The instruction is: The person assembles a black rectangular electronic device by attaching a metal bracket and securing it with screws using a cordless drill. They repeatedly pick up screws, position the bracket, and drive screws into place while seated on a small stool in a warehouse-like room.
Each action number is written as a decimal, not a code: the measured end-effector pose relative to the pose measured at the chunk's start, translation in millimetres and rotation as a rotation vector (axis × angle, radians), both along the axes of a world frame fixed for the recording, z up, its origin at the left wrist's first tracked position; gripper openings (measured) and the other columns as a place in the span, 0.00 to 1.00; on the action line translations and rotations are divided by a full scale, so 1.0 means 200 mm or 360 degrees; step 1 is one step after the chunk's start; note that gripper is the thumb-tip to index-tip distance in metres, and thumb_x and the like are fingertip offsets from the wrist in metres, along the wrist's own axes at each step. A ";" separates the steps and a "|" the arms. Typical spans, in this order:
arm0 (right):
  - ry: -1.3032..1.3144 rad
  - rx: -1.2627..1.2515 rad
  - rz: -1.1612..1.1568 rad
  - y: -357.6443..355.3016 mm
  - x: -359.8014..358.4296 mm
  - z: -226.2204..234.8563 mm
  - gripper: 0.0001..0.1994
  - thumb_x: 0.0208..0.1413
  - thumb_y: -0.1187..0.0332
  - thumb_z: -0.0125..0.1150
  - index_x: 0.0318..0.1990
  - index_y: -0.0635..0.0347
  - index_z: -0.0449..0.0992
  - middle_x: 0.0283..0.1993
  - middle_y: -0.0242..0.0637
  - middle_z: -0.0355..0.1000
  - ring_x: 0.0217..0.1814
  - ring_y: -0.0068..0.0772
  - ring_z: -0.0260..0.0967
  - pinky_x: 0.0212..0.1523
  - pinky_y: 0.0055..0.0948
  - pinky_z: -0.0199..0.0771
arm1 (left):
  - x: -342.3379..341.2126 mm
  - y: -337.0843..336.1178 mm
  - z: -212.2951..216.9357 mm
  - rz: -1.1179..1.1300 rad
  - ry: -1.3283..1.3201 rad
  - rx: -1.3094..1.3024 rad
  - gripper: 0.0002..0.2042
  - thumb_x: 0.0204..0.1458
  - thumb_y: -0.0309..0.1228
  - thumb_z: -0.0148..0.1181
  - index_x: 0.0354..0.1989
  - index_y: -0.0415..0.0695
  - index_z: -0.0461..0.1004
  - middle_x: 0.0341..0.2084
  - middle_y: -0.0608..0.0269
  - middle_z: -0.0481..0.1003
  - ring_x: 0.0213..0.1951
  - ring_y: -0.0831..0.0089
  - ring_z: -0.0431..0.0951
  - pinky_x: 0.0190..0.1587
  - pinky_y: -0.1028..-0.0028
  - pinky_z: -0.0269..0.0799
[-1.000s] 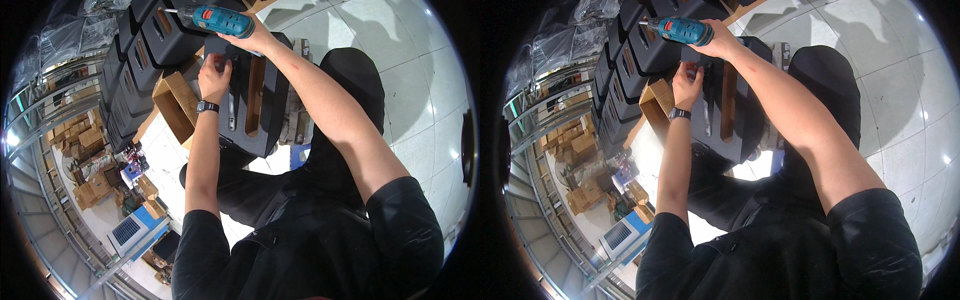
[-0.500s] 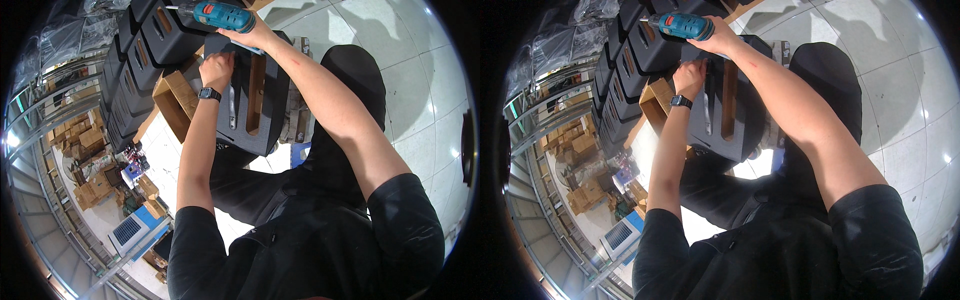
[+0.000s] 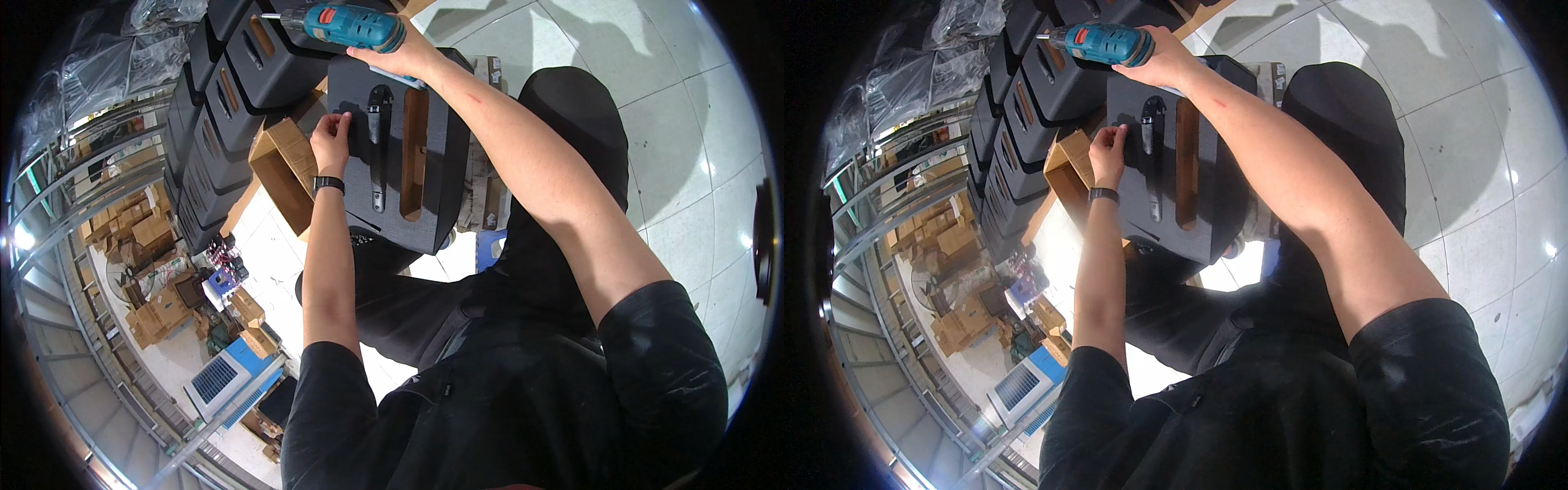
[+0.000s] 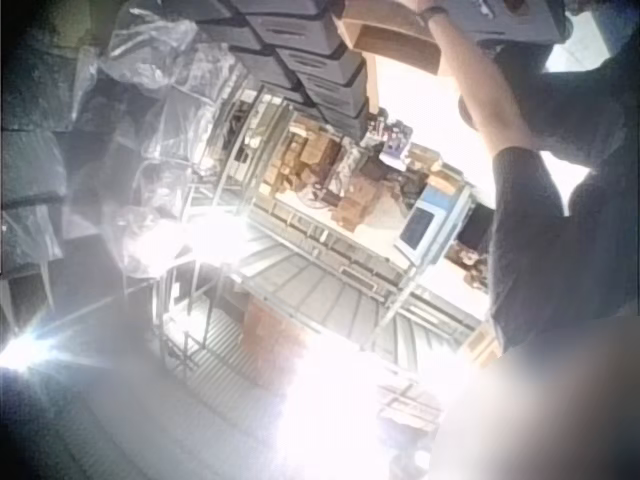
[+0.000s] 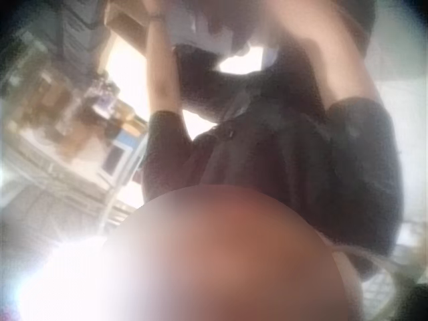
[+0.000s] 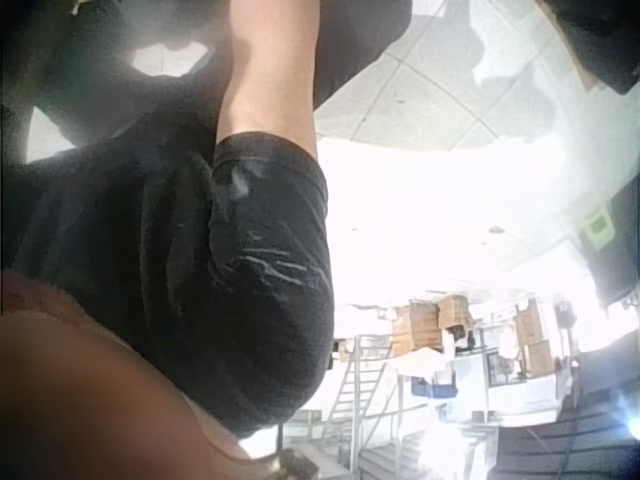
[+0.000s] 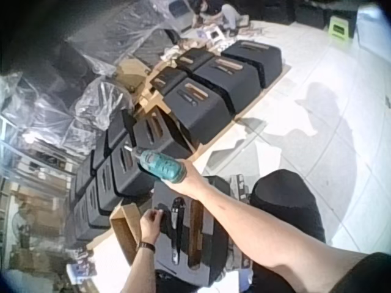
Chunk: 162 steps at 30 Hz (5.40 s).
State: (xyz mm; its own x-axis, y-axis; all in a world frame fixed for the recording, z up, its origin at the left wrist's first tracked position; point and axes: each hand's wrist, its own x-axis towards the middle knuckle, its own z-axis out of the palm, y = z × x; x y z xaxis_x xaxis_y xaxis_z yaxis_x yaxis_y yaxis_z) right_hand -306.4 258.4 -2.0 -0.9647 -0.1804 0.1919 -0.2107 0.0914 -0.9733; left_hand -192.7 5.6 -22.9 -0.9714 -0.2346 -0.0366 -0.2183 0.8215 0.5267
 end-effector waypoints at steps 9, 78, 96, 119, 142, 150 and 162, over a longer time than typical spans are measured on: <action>0.0128 0.0070 0.0022 0.00 0.01 -0.01 0.20 0.48 0.57 0.78 0.47 0.56 0.83 0.45 0.44 0.83 0.49 0.43 0.82 0.56 0.37 0.82 | -0.05 0.17 0.06 -0.0275 0.0578 -0.0093 0.11 0.56 0.36 0.70 0.39 0.40 0.83 0.32 0.57 0.79 0.36 0.63 0.78 0.42 0.65 0.73; 0.0135 0.0107 -0.0037 0.07 0.08 -0.04 0.26 0.44 0.52 0.78 0.49 0.55 0.80 0.45 0.42 0.83 0.48 0.41 0.81 0.53 0.35 0.79 | 0.17 0.41 0.08 0.0081 0.0129 0.0155 0.22 0.50 0.41 0.74 0.50 0.43 0.81 0.35 0.55 0.83 0.37 0.62 0.84 0.42 0.66 0.79; -0.1242 0.0216 0.0386 0.07 0.50 0.02 0.10 0.62 0.65 0.63 0.41 0.64 0.81 0.33 0.35 0.80 0.27 0.24 0.78 0.25 0.24 0.77 | 0.10 0.42 -0.03 0.0497 -0.0088 0.0654 0.20 0.56 0.40 0.67 0.55 0.45 0.81 0.43 0.57 0.82 0.47 0.67 0.81 0.52 0.70 0.75; -0.1506 -0.0035 0.0226 -0.15 0.34 -0.20 0.11 0.62 0.63 0.63 0.36 0.63 0.79 0.29 0.33 0.79 0.24 0.25 0.77 0.21 0.27 0.72 | 0.12 0.45 0.06 0.0559 -0.0083 0.0342 0.23 0.46 0.46 0.75 0.45 0.43 0.85 0.39 0.54 0.85 0.43 0.59 0.86 0.48 0.66 0.79; -0.0174 0.0979 -0.0248 0.29 0.18 -0.01 0.50 0.34 0.46 0.85 0.60 0.74 0.68 0.58 0.57 0.73 0.56 0.48 0.76 0.56 0.38 0.77 | 0.96 0.25 0.05 0.0185 0.0337 -0.0109 0.14 0.49 0.39 0.74 0.45 0.52 0.85 0.39 0.69 0.80 0.47 0.64 0.78 0.53 0.62 0.67; -0.0037 0.0556 -0.0306 0.15 0.12 -0.06 0.38 0.36 0.53 0.87 0.54 0.62 0.76 0.53 0.42 0.77 0.52 0.33 0.77 0.52 0.33 0.77 | 0.97 0.27 0.02 0.0213 0.0429 -0.0177 0.14 0.50 0.38 0.74 0.45 0.51 0.84 0.39 0.70 0.80 0.47 0.67 0.79 0.53 0.63 0.63; -0.0056 -0.0054 0.0005 0.11 -0.04 -0.02 0.14 0.52 0.56 0.78 0.39 0.54 0.84 0.39 0.27 0.81 0.39 0.21 0.74 0.44 0.25 0.72 | 1.04 0.25 0.03 0.0317 0.0313 -0.0332 0.16 0.48 0.45 0.74 0.44 0.55 0.86 0.42 0.71 0.80 0.51 0.63 0.74 0.55 0.56 0.60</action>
State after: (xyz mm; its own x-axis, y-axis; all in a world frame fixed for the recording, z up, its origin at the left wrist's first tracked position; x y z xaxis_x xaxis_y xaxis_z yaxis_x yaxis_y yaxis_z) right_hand -313.5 279.6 -5.5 -0.9704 -0.1776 0.1637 -0.1762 0.0574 -0.9827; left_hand 15.8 55.5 -17.2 -0.8895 -0.4028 0.2157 -0.2959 0.8676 0.3997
